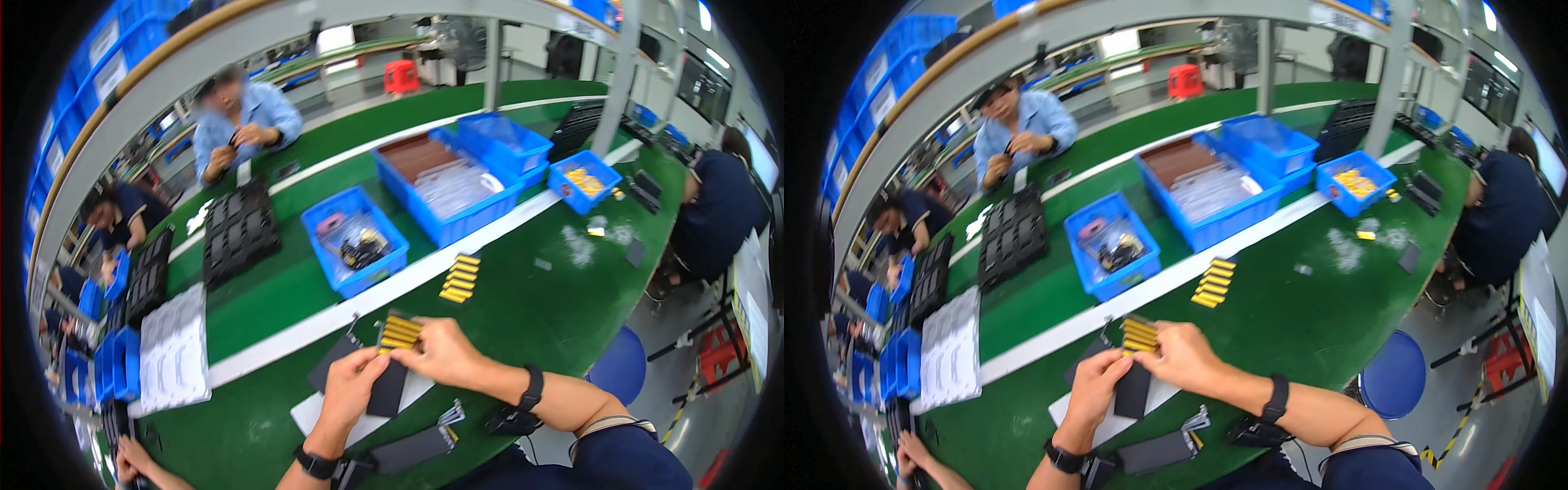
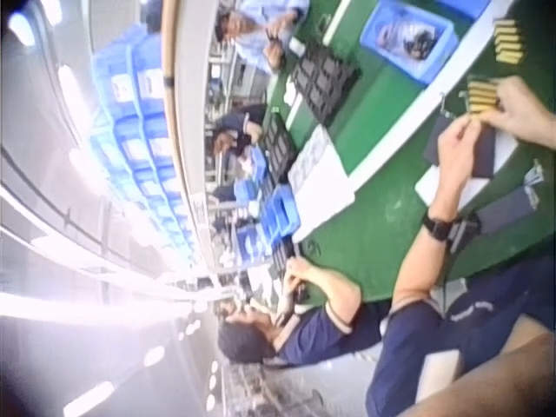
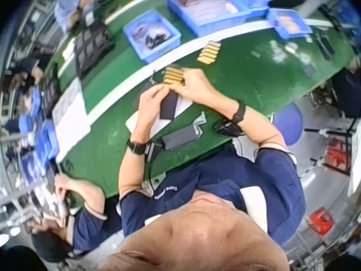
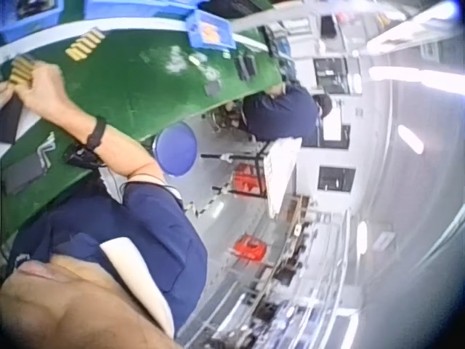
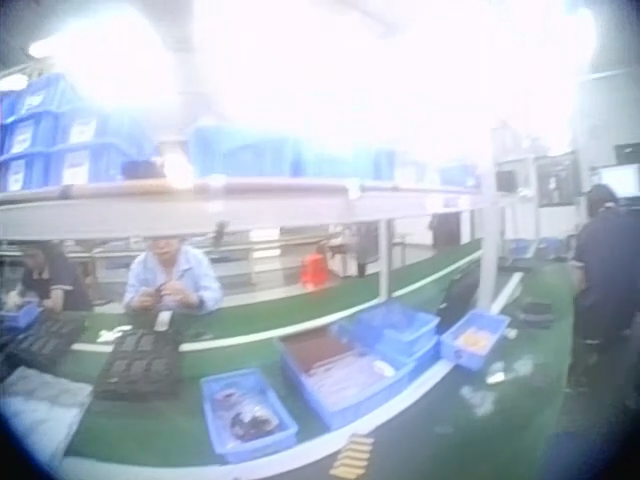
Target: Assembling small electronic parts and batteries at a factory workstation.
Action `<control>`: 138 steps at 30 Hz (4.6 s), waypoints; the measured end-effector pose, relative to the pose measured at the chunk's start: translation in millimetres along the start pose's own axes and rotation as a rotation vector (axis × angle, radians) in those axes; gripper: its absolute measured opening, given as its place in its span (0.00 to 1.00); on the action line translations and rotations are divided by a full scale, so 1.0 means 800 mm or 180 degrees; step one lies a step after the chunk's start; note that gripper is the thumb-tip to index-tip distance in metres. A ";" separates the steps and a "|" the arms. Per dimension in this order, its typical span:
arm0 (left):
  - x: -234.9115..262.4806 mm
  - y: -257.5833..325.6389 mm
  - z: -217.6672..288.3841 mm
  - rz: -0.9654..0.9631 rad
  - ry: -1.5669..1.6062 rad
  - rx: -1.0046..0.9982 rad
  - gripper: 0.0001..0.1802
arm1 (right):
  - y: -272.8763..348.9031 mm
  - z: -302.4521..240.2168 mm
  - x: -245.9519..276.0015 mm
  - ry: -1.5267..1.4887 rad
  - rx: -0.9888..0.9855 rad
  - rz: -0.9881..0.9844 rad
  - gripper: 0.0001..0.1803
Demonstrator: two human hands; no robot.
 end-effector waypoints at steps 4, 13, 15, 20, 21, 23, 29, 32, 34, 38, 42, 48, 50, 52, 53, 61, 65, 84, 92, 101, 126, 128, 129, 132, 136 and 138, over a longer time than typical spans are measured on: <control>-0.006 0.000 -0.001 0.0061 0.0277 0.0058 0.09 | 0.004 0.005 0.001 0.0264 -0.0110 -0.0032 0.14; 0.005 -0.004 -0.002 0.0294 0.0389 0.0157 0.09 | 0.011 -0.046 0.005 0.0328 0.1004 0.0135 0.12; 0.008 -0.004 -0.003 0.0348 0.0367 0.0047 0.09 | 0.021 -0.062 0.001 0.0564 0.1616 0.0325 0.13; 0.010 -0.002 -0.003 0.0352 0.0526 -0.0012 0.09 | 0.033 -0.075 -0.010 0.1227 0.2170 0.0270 0.16; 0.010 -0.002 -0.002 0.0356 0.0504 -0.0003 0.09 | 0.035 -0.076 -0.013 0.1395 0.2214 0.0218 0.17; 0.010 -0.003 -0.004 0.0366 0.0531 0.0137 0.09 | 0.033 -0.078 -0.012 0.1646 0.2302 0.0255 0.17; 0.007 0.000 0.013 0.0216 -0.0176 -0.0078 0.11 | 0.020 -0.078 0.009 0.1568 0.2253 0.0556 0.15; -0.001 -0.006 0.008 0.0152 0.0315 0.0030 0.15 | 0.026 -0.088 0.017 0.1607 0.2473 0.0729 0.22; -0.001 -0.010 0.001 0.0130 0.0586 0.0023 0.16 | 0.025 -0.082 0.008 0.1578 0.2428 0.0654 0.19; 0.006 -0.005 0.007 0.0265 0.0207 -0.0205 0.20 | 0.017 -0.066 0.002 0.1221 0.1975 0.0395 0.17; 0.008 -0.001 0.012 0.0342 0.0041 -0.0268 0.22 | 0.002 -0.030 0.003 0.0023 0.0745 0.0042 0.11; 0.001 -0.005 0.014 0.0074 -0.0212 -0.0368 0.16 | 0.003 0.017 0.000 -0.1549 -0.0532 0.0096 0.10; -0.001 -0.008 0.005 -0.0071 -0.0171 -0.0294 0.14 | 0.000 -0.004 0.008 -0.0886 -0.0215 0.0216 0.09; -0.003 -0.009 0.004 -0.0134 0.0189 -0.0349 0.15 | -0.005 -0.021 0.016 -0.0531 0.0372 0.0233 0.08; -0.003 -0.009 0.003 -0.0130 0.0188 -0.0347 0.15 | -0.002 -0.039 0.018 -0.0168 0.0959 0.0246 0.07; -0.002 -0.005 0.010 0.0036 0.0026 -0.0515 0.13 | 0.015 -0.076 0.003 0.1010 0.2093 0.0409 0.14; 0.000 -0.002 0.016 0.0050 -0.0089 -0.0493 0.14 | 0.018 -0.080 -0.001 0.1227 0.2290 0.0376 0.16; 0.001 0.002 0.021 0.0162 -0.0578 -0.0340 0.12 | 0.023 -0.092 -0.010 0.1644 0.2542 0.0337 0.12; 0.001 0.000 0.019 0.0217 -0.0799 -0.0366 0.12 | 0.022 -0.094 -0.011 0.1638 0.2596 0.0362 0.11; 0.003 -0.002 0.014 0.0141 -0.0333 -0.0508 0.11 | 0.016 -0.089 -0.018 0.1694 0.2469 0.0193 0.11; -0.041 0.038 0.052 -0.1329 -0.2154 -0.0699 0.18 | -0.023 0.041 0.032 -0.0632 -0.0599 0.0070 0.10; -0.020 0.017 0.046 -0.0738 -0.1900 -0.0673 0.19 | -0.020 0.054 0.026 -0.1324 -0.0894 0.0014 0.15; 0.000 0.006 0.046 -0.0148 -0.1627 -0.0641 0.20 | -0.019 0.049 0.028 -0.1328 -0.0869 0.0029 0.15; 0.006 -0.022 0.031 -0.0155 -0.1070 -0.0305 0.21 | -0.018 0.039 0.018 -0.1682 -0.0863 -0.0092 0.15; -0.012 -0.034 0.038 -0.0411 -0.0682 -0.0207 0.15 | -0.016 0.034 0.015 -0.1965 -0.0795 -0.0298 0.13; -0.016 -0.037 0.043 -0.0454 -0.0623 -0.0148 0.13 | -0.015 0.034 0.017 -0.2006 -0.0838 -0.0308 0.12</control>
Point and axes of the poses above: each hand's wrist, its own y-axis away from the middle knuckle, its own x-axis out of the back of the hand, z = x × y, the point moved 8 cm from there along -y, towards the middle knuckle, and after that the axes turned 10 degrees about -y, right-handed, at the moved point
